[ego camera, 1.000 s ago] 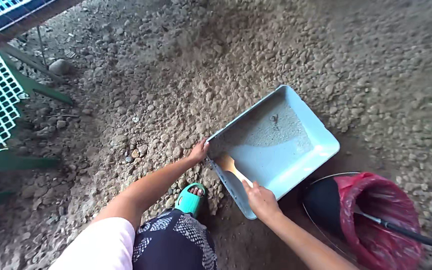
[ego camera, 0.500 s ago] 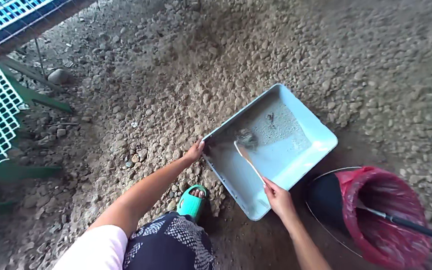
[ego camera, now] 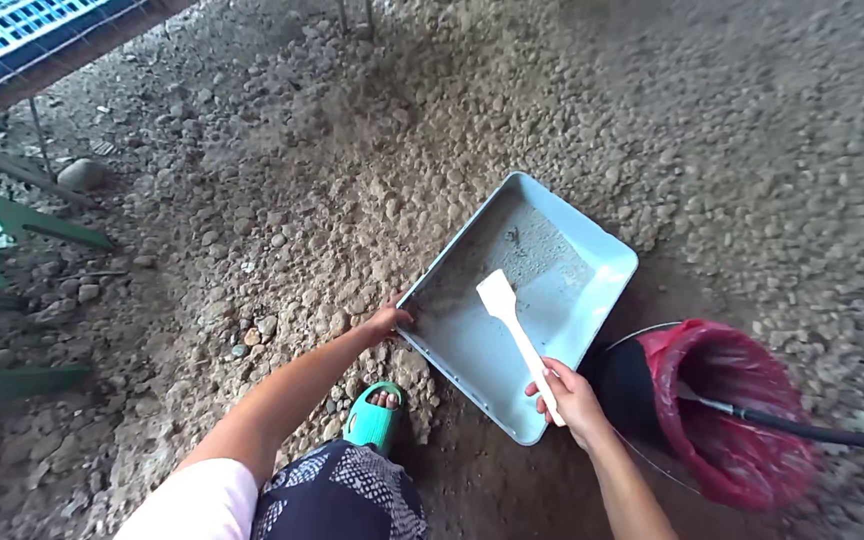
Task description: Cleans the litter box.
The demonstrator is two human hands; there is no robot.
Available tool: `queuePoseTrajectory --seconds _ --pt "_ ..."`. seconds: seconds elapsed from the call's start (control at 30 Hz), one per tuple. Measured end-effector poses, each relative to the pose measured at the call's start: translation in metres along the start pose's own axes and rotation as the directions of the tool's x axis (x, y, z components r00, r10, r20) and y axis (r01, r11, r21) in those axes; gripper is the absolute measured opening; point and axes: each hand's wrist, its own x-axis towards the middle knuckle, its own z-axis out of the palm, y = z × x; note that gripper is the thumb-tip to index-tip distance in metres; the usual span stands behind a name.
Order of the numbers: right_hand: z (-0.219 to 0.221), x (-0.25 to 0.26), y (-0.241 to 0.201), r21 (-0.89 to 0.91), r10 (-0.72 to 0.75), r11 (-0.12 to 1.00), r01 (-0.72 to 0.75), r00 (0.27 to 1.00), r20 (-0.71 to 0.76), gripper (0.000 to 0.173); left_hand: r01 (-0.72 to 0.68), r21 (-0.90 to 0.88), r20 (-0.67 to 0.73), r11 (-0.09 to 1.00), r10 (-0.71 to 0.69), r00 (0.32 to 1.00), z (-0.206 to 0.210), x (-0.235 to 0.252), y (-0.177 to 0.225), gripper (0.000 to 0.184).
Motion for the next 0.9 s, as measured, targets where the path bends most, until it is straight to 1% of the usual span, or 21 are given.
queuePoseTrajectory --seconds 0.03,0.1,0.17,0.2,0.23,0.27,0.3,0.33,0.4,0.47,0.53,0.57,0.6,0.67,0.7,0.73,0.8,0.87,0.9 --pt "-0.001 -0.005 0.006 0.096 -0.018 0.995 0.023 0.999 -0.044 0.037 -0.026 0.027 -0.005 0.999 0.027 1.0 0.008 -0.011 0.012 0.072" --pt "-0.004 -0.017 0.016 0.213 -0.093 0.969 0.122 0.986 -0.139 0.036 -0.081 0.104 0.001 0.991 0.081 0.997 0.027 -0.046 0.051 0.07" --pt "-0.008 -0.031 0.026 0.311 -0.124 0.931 0.189 0.968 -0.219 0.036 -0.081 0.143 0.019 0.986 0.079 0.997 0.04 -0.072 0.081 0.067" --pt "-0.013 -0.035 0.028 0.348 -0.127 0.914 0.21 0.961 -0.248 0.036 -0.074 0.156 0.02 0.985 0.071 0.997 0.04 -0.071 0.085 0.065" --pt "-0.017 -0.038 0.027 0.355 -0.131 0.908 0.224 0.955 -0.268 0.036 -0.066 0.16 0.0 0.985 0.067 0.998 0.037 -0.061 0.083 0.059" --pt "-0.022 -0.039 0.026 0.344 -0.135 0.911 0.226 0.954 -0.269 0.037 -0.065 0.158 -0.025 0.985 0.07 0.997 0.033 -0.049 0.076 0.057" --pt "-0.025 -0.038 0.022 0.315 -0.142 0.923 0.222 0.956 -0.259 0.037 -0.083 0.173 -0.018 0.981 0.088 0.996 0.029 -0.04 0.071 0.062" --pt "-0.028 -0.034 0.017 0.266 -0.144 0.941 0.207 0.96 -0.239 0.037 -0.115 0.201 0.007 0.973 0.115 0.993 0.026 -0.033 0.069 0.069" --pt "-0.025 -0.036 0.011 0.188 -0.093 0.974 0.128 0.979 -0.182 0.036 -0.123 0.213 -0.002 0.969 0.127 0.992 0.022 -0.029 0.061 0.072" --pt "-0.018 -0.037 0.005 0.23 -0.077 0.966 0.116 0.982 -0.173 0.037 -0.111 0.204 -0.04 0.973 0.122 0.992 0.017 -0.029 0.057 0.071" --pt "-0.012 -0.035 -0.009 0.257 -0.089 0.958 0.127 0.984 -0.157 0.041 -0.115 0.192 -0.021 0.975 0.121 0.992 0.009 -0.029 0.065 0.063" --pt "-0.012 -0.034 -0.016 0.21 -0.08 0.972 0.101 0.991 -0.105 0.044 -0.126 0.185 0.004 0.975 0.128 0.992 0.007 -0.029 0.066 0.058" --pt "-0.013 -0.033 -0.022 0.115 -0.048 0.992 0.05 0.999 -0.025 0.046 -0.14 0.177 0.034 0.974 0.136 0.99 0.004 -0.028 0.066 0.056" --pt "-0.014 -0.03 -0.032 -0.09 0.045 0.995 -0.032 0.988 0.149 0.045 -0.162 0.175 0.06 0.971 0.154 0.986 0.0 -0.026 0.058 0.058" --pt "-0.013 -0.028 -0.037 -0.137 0.064 0.99 -0.034 0.974 0.219 0.045 -0.176 0.177 0.063 0.968 0.168 0.984 -0.003 -0.024 0.054 0.061" --pt "-0.01 -0.024 -0.044 -0.152 0.061 0.988 -0.02 0.96 0.274 0.045 -0.19 0.176 0.065 0.966 0.181 0.981 -0.005 -0.02 0.051 0.065" --pt "0.002 -0.021 -0.055 -0.114 0.015 0.993 0.023 0.946 0.325 0.045 -0.205 0.173 0.065 0.963 0.196 0.978 -0.005 -0.017 0.046 0.067" --pt "0.021 -0.02 -0.065 -0.071 0.002 0.997 0.022 0.949 0.315 0.044 -0.2 0.158 0.068 0.967 0.191 0.979 -0.003 -0.02 0.042 0.069" --pt "0.03 -0.02 -0.071 -0.075 0.031 0.997 -0.008 0.95 0.309 0.045 -0.199 0.153 0.071 0.968 0.19 0.979 0.0 -0.022 0.043 0.069"
